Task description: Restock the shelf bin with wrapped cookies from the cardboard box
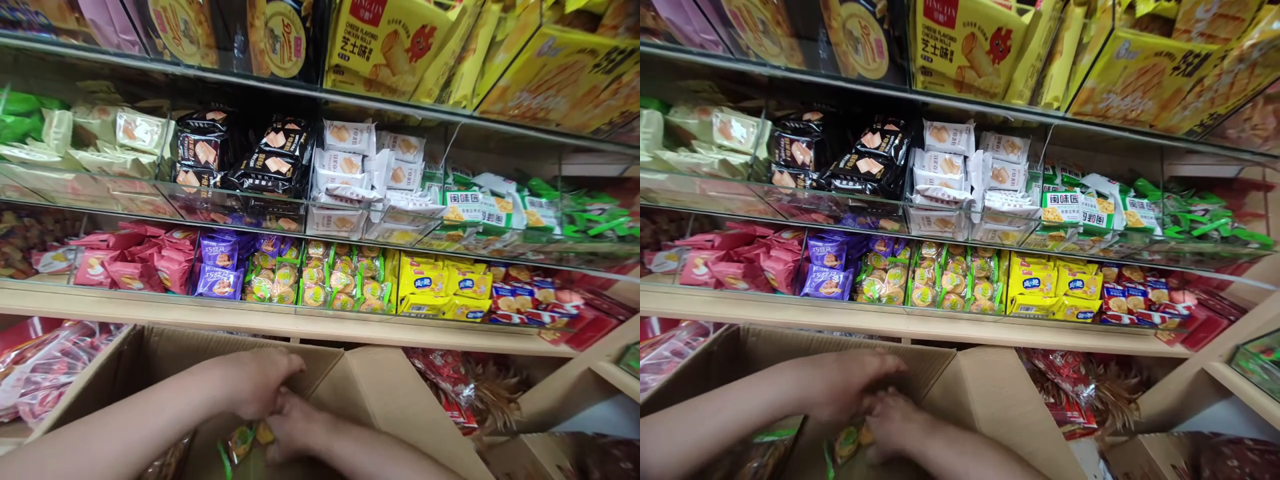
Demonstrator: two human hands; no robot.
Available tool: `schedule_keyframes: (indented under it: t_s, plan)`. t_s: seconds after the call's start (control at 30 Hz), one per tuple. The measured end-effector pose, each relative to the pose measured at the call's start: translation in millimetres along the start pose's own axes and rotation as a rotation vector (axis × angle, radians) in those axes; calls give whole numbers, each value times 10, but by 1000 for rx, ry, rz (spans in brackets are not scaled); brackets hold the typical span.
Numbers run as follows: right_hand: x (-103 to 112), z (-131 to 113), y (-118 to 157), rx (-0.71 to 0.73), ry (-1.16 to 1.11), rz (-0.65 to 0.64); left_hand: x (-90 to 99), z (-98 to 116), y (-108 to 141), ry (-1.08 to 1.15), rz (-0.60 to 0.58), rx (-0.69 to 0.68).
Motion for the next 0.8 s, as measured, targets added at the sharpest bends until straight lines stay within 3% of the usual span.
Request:
schedule_keyframes:
  t_s: [0.03,0.13,0.2,0.33,0.43,0.57,0.8]
  plan:
    - [159,-67,15,19,-21,22,42,-38,-2,-20,-6,26]
    - [675,-247,121,-46,-160,295,117,-103,24,-50,25,136]
    - [908,-353,213,-25,-186,461,132,-88,40,-42,92,193]
    - [1061,-454,349,92,-122,713,117,4,15,94,196,166]
    - [1094,-424,397,74,-143,855,131,56,-9,306,199,115]
    - [1186,-358,426,51,-221,921,194,94,-12,474,199,100]
    - [1202,-271,433,109,-338,846,179,74,-74,597,197,101]
Point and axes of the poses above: each hand's wrist, its own y-axis away from the middle knuckle, its own x-axis out of the back of the hand, z = x × y, the point moved 3 cm from there along -y, towards the middle knuckle, and after that the axes turned 3 degrees about -y, right-handed, at the moved point
